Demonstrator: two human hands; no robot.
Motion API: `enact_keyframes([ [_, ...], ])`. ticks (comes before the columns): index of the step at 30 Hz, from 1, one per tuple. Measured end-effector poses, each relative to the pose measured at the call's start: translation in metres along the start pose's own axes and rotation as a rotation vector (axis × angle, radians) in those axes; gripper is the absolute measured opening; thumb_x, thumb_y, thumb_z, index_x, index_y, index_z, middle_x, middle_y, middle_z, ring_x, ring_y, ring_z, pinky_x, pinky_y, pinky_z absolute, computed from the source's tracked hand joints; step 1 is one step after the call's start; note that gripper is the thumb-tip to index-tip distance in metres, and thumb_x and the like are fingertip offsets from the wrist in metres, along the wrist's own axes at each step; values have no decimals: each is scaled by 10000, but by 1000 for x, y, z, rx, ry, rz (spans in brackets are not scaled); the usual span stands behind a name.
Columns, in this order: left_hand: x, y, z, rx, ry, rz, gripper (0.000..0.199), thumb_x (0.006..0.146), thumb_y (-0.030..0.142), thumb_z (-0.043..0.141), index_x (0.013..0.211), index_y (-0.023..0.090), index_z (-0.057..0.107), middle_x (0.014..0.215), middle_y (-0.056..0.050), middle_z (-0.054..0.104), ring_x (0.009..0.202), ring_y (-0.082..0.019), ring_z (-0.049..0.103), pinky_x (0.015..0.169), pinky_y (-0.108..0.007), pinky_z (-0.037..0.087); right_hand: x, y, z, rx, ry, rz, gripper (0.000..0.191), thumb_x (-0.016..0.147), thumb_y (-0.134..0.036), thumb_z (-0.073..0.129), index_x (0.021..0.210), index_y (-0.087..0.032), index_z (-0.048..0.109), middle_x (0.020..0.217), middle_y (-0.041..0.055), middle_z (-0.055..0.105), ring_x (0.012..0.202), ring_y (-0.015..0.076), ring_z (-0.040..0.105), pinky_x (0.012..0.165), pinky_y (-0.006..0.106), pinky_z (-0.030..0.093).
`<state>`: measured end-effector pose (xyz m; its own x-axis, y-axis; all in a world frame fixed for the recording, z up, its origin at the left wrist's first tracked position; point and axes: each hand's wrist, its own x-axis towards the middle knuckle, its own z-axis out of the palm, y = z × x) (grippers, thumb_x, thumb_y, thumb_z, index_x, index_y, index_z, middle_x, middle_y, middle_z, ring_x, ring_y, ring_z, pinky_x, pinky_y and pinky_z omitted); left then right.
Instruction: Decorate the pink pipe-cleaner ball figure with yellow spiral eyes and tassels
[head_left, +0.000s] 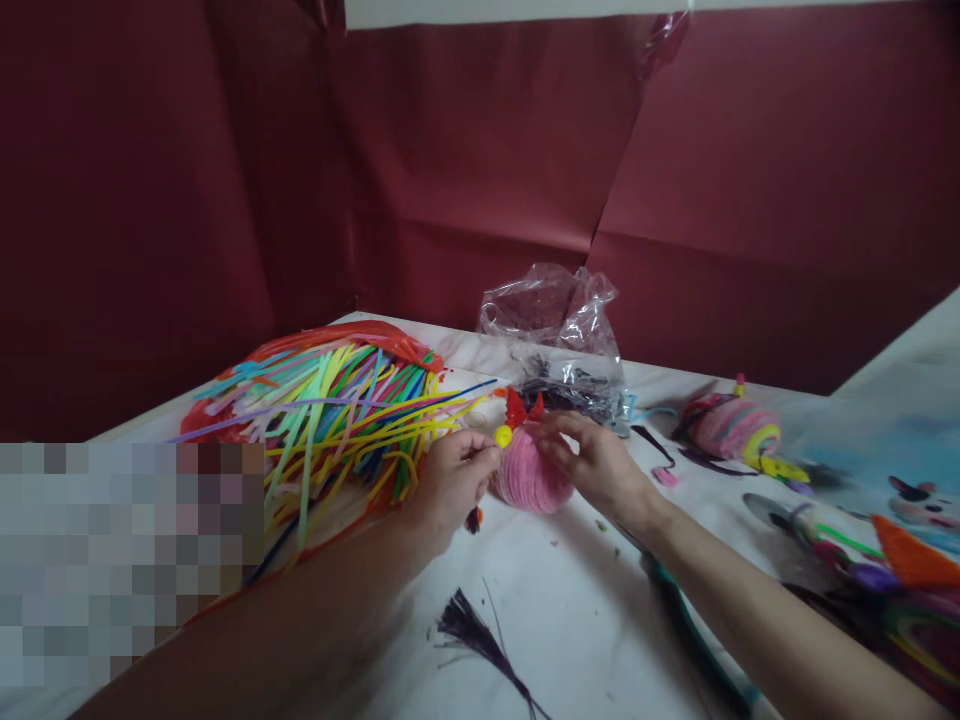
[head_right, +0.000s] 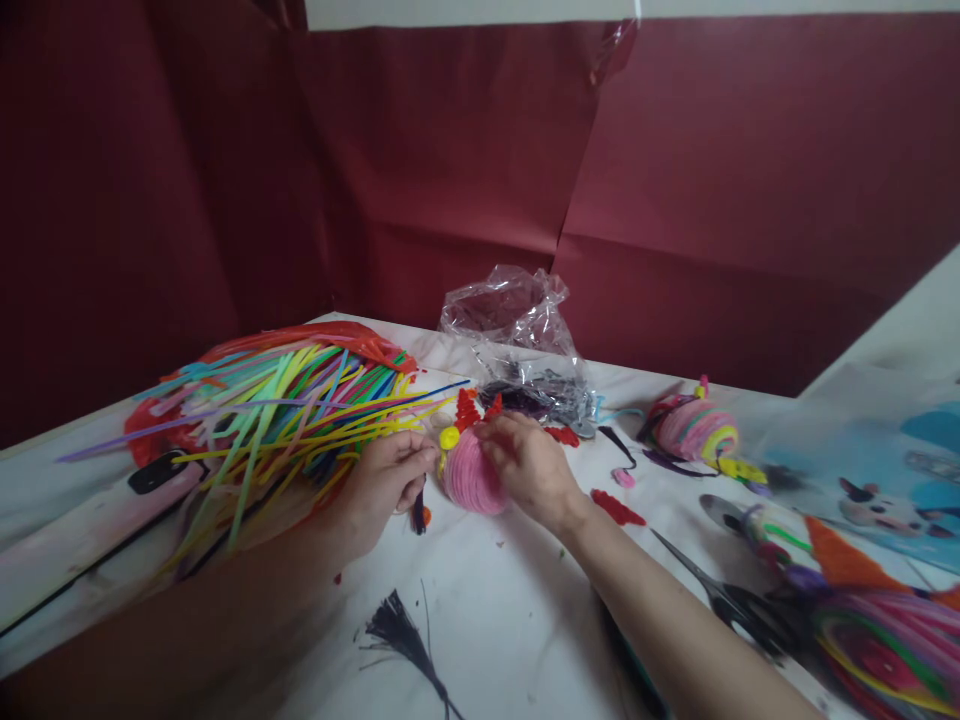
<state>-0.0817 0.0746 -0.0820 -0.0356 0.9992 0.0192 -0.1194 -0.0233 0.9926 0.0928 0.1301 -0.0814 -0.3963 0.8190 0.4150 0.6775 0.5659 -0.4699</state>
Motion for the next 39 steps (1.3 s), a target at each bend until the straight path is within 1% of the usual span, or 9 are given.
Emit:
enact_keyframes([
  [4, 0, -1, 3, -67, -67, -38, 108, 676, 257, 554, 669, 162, 502, 381, 99, 367, 321, -35, 275, 344, -175, 183, -2, -3, -2, 120, 4, 34, 146, 811, -239, 532, 866, -200, 661, 989, 69, 672, 891, 217, 619, 823, 370, 477],
  [8, -2, -4, 4, -122, -88, -54, 120, 652, 223, 562, 725, 153, 497, 450, 94, 401, 334, -28, 297, 342, -171, 192, -4, -8, -3, 193, 2, 17, 147, 784, -255, 558, 850, -204, 679, 994, 80, 665, 956, 250, 579, 896, 426, 416],
  [13, -6, 1, 3, -162, -71, -33, 324, 642, 200, 571, 943, 157, 458, 576, 91, 483, 351, -16, 318, 346, -159, 206, -6, -24, -6, 334, 13, 10, 161, 769, -276, 567, 825, -210, 703, 920, 75, 663, 944, 259, 554, 911, 451, 376],
  [15, -9, 3, 3, -170, -81, -25, 408, 644, 198, 574, 1025, 157, 435, 585, 92, 497, 352, -19, 324, 346, -160, 211, -6, -33, -9, 454, -56, 27, 185, 769, -323, 571, 812, -196, 698, 869, 66, 670, 865, 233, 583, 847, 414, 430],
  [18, -13, 5, 3, -182, -114, -11, 443, 649, 202, 577, 1066, 154, 434, 596, 89, 505, 352, -18, 335, 348, -162, 222, -7, -45, -11, 656, -246, 74, 280, 736, -419, 609, 808, -158, 683, 808, 63, 674, 769, 210, 622, 731, 362, 491],
  [22, -16, 5, 4, -175, -132, -18, 426, 641, 194, 578, 1047, 151, 457, 591, 93, 486, 367, -25, 373, 355, -166, 257, -7, -51, -13, 787, -386, 142, 323, 721, -449, 656, 767, -129, 667, 697, 52, 645, 667, 183, 610, 653, 334, 484],
  [30, -17, -1, 6, -135, -105, -40, 339, 618, 215, 591, 936, 164, 484, 550, 92, 499, 368, -50, 411, 361, -185, 306, -10, -40, -7, 788, -360, 201, 387, 662, -522, 698, 644, -150, 591, 564, -1, 545, 523, 121, 467, 505, 266, 344],
  [35, -18, -2, 7, -73, -96, -101, 139, 620, 243, 590, 696, 156, 513, 469, 75, 466, 331, -34, 347, 330, -174, 235, -11, -39, -6, 733, -310, 223, 374, 662, -506, 685, 621, -157, 558, 552, -25, 493, 505, 95, 389, 486, 246, 301],
  [39, -19, 0, 8, -19, -81, -137, 109, 624, 246, 582, 608, 159, 517, 454, 71, 447, 319, -34, 325, 320, -177, 199, -12, -41, -8, 701, -288, 225, 331, 665, -463, 679, 590, -176, 532, 515, -44, 459, 479, 89, 371, 461, 234, 308],
])
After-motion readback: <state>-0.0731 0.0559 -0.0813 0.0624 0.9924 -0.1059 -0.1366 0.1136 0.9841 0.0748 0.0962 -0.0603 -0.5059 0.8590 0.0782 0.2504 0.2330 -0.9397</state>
